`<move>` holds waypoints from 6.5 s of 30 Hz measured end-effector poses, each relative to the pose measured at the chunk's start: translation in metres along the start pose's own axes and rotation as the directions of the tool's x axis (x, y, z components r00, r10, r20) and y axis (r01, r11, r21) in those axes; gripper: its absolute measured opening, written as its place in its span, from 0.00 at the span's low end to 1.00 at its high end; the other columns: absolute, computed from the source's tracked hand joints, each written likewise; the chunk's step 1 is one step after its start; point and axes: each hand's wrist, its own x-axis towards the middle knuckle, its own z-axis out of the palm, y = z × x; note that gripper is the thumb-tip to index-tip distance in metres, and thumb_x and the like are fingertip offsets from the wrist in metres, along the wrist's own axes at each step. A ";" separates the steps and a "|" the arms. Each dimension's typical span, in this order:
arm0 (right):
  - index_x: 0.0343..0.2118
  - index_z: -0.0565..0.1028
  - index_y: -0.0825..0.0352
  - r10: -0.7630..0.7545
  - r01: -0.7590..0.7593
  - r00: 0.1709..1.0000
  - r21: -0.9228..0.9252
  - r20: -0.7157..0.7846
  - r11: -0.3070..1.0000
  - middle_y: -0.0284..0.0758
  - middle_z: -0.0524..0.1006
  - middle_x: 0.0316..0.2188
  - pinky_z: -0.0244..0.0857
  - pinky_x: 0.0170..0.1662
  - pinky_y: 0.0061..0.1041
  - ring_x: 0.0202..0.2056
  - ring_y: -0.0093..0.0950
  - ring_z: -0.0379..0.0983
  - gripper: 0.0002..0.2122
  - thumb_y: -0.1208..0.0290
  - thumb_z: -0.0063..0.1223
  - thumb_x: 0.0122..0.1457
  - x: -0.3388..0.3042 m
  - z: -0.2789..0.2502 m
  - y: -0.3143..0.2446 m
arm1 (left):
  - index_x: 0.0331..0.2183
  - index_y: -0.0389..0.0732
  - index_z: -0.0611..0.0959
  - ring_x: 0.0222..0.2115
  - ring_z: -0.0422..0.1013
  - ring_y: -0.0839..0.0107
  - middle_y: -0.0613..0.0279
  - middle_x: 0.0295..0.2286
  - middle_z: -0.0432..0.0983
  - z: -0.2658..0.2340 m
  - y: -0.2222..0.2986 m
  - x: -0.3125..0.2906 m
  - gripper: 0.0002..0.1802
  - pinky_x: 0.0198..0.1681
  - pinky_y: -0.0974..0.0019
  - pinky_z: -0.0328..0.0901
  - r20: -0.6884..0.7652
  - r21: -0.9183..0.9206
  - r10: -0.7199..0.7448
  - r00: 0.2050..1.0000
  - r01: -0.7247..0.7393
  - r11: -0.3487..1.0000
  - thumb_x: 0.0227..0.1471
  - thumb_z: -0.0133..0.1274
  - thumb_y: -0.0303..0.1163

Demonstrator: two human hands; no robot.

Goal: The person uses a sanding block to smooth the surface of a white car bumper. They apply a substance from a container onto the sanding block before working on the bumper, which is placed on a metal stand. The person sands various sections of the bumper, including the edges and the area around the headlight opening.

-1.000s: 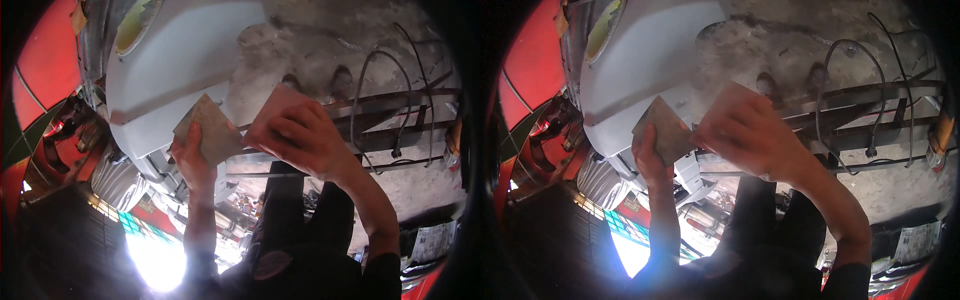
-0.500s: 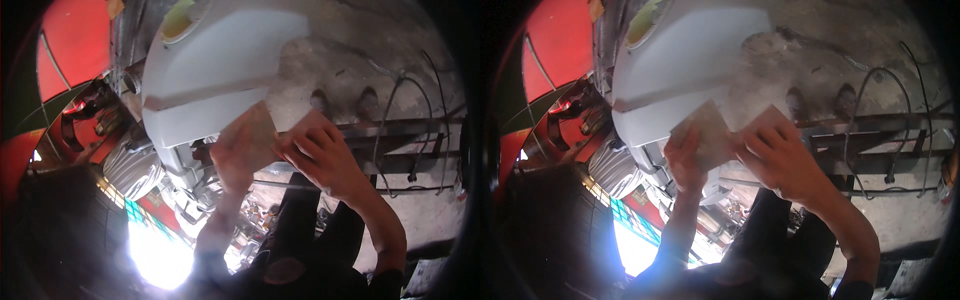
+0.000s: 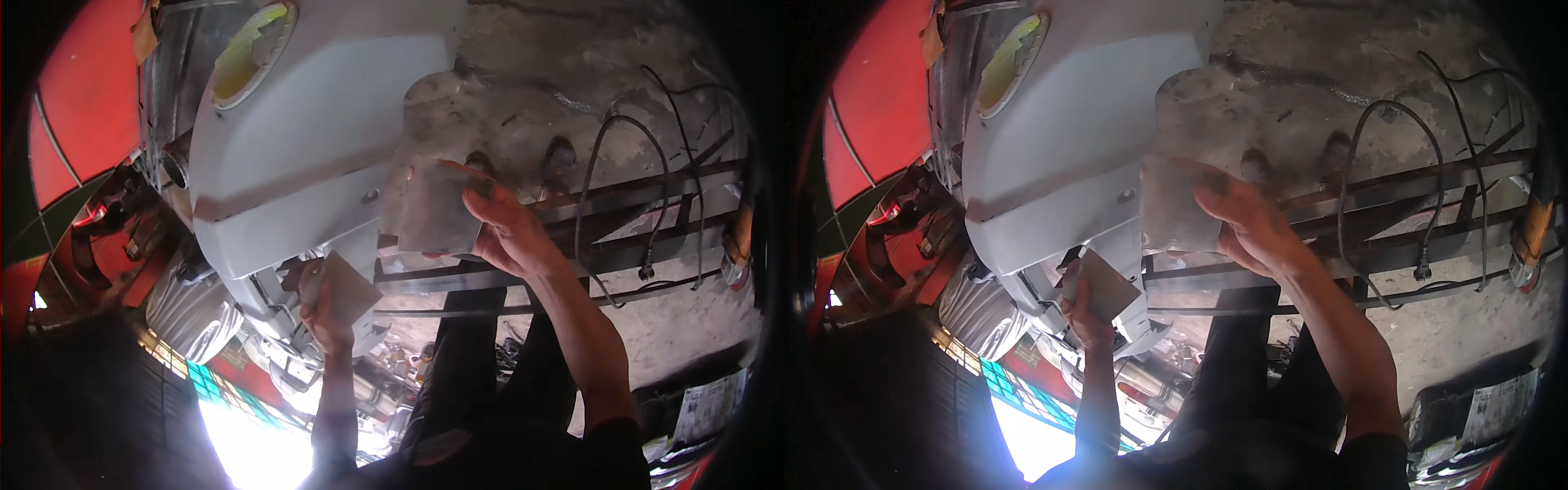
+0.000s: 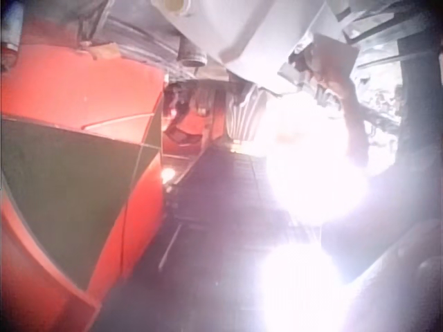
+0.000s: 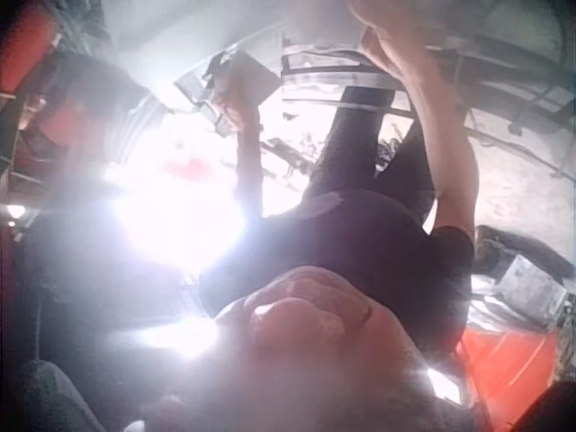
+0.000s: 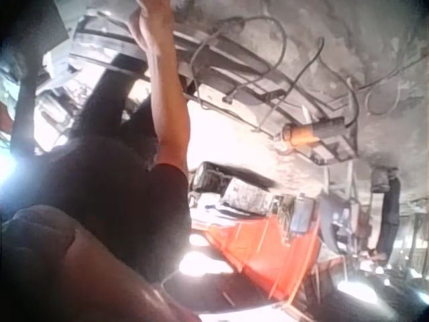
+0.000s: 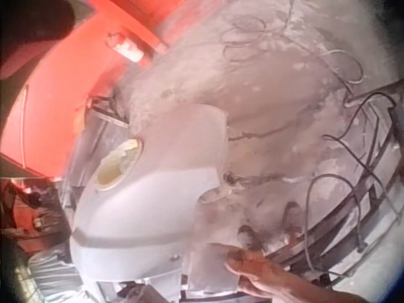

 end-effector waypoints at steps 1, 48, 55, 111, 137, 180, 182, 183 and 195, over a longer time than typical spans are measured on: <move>0.71 0.58 0.63 -0.037 0.031 0.997 0.084 0.069 0.996 0.43 0.64 0.67 0.74 0.56 0.58 0.64 0.41 0.67 0.32 0.54 0.52 0.70 0.004 0.001 0.003 | 0.61 0.32 0.72 0.42 0.78 0.65 0.55 0.45 0.79 -0.004 -0.007 0.000 0.29 0.46 0.61 0.74 0.002 0.012 -0.002 1.000 0.002 1.000 0.63 0.55 0.36; 0.62 0.73 0.48 -0.728 0.135 0.442 -0.841 0.525 -0.524 0.34 0.69 0.57 0.60 0.54 0.49 0.54 0.45 0.65 0.40 0.65 0.73 0.38 0.148 0.024 -0.036 | 0.56 0.33 0.72 0.45 0.78 0.56 0.49 0.46 0.78 -0.011 -0.016 0.036 0.30 0.47 0.51 0.78 0.176 -0.352 -0.304 0.936 0.348 0.869 0.53 0.62 0.27; 0.56 0.77 0.51 -0.707 0.108 0.477 -0.833 0.522 -0.542 0.37 0.70 0.60 0.60 0.55 0.52 0.56 0.47 0.65 0.32 0.63 0.70 0.42 0.147 0.025 -0.030 | 0.57 0.34 0.72 0.46 0.78 0.54 0.47 0.46 0.78 -0.016 -0.015 0.038 0.30 0.48 0.50 0.78 0.211 -0.307 -0.339 0.917 0.392 0.867 0.53 0.62 0.26; 0.58 0.77 0.50 -0.762 0.152 0.402 -0.857 0.508 -0.492 0.42 0.71 0.59 0.62 0.55 0.52 0.56 0.49 0.66 0.33 0.62 0.66 0.43 0.148 -0.008 -0.031 | 0.61 0.30 0.69 0.49 0.78 0.51 0.40 0.50 0.77 -0.016 -0.011 0.036 0.33 0.47 0.47 0.79 0.272 -0.285 -0.329 0.904 0.402 0.870 0.56 0.59 0.29; 0.58 0.78 0.52 -0.752 0.146 0.417 -0.854 0.511 -0.500 0.44 0.71 0.60 0.61 0.58 0.49 0.56 0.50 0.65 0.33 0.62 0.66 0.42 0.144 -0.028 -0.033 | 0.61 0.27 0.68 0.49 0.78 0.50 0.37 0.49 0.78 -0.012 -0.010 0.037 0.36 0.48 0.48 0.78 0.223 -0.294 -0.324 0.919 0.380 0.877 0.54 0.60 0.29; 0.56 0.80 0.51 -0.850 0.143 0.317 -0.907 0.420 -0.395 0.48 0.70 0.59 0.63 0.59 0.50 0.58 0.51 0.63 0.31 0.66 0.68 0.42 0.163 -0.037 -0.021 | 0.59 0.28 0.71 0.50 0.77 0.49 0.39 0.50 0.77 -0.030 -0.039 0.038 0.34 0.44 0.45 0.79 0.196 -0.122 -0.233 0.952 0.260 0.958 0.55 0.61 0.32; 0.56 0.80 0.50 -0.849 0.134 0.322 -0.908 0.418 -0.396 0.48 0.69 0.59 0.63 0.59 0.50 0.58 0.51 0.64 0.31 0.66 0.68 0.42 0.164 -0.037 -0.016 | 0.59 0.28 0.71 0.50 0.77 0.49 0.39 0.50 0.77 -0.030 -0.040 0.038 0.34 0.44 0.45 0.79 0.185 -0.127 -0.233 0.955 0.258 0.958 0.55 0.61 0.31; 0.56 0.80 0.50 -0.853 0.137 0.318 -0.910 0.414 -0.391 0.49 0.69 0.60 0.63 0.59 0.50 0.58 0.51 0.64 0.31 0.66 0.68 0.42 0.163 -0.037 -0.014 | 0.59 0.28 0.71 0.50 0.77 0.49 0.39 0.50 0.77 -0.030 -0.041 0.038 0.34 0.44 0.45 0.79 0.183 -0.108 -0.219 0.958 0.241 0.965 0.55 0.61 0.32; 0.58 0.78 0.51 -0.863 0.128 0.289 -0.910 0.414 -0.394 0.49 0.69 0.60 0.62 0.59 0.51 0.58 0.53 0.63 0.34 0.70 0.68 0.41 0.165 -0.042 -0.017 | 0.61 0.28 0.70 0.50 0.77 0.51 0.38 0.51 0.77 -0.037 -0.050 0.034 0.37 0.47 0.50 0.78 0.183 -0.039 -0.169 0.968 0.179 0.983 0.54 0.61 0.33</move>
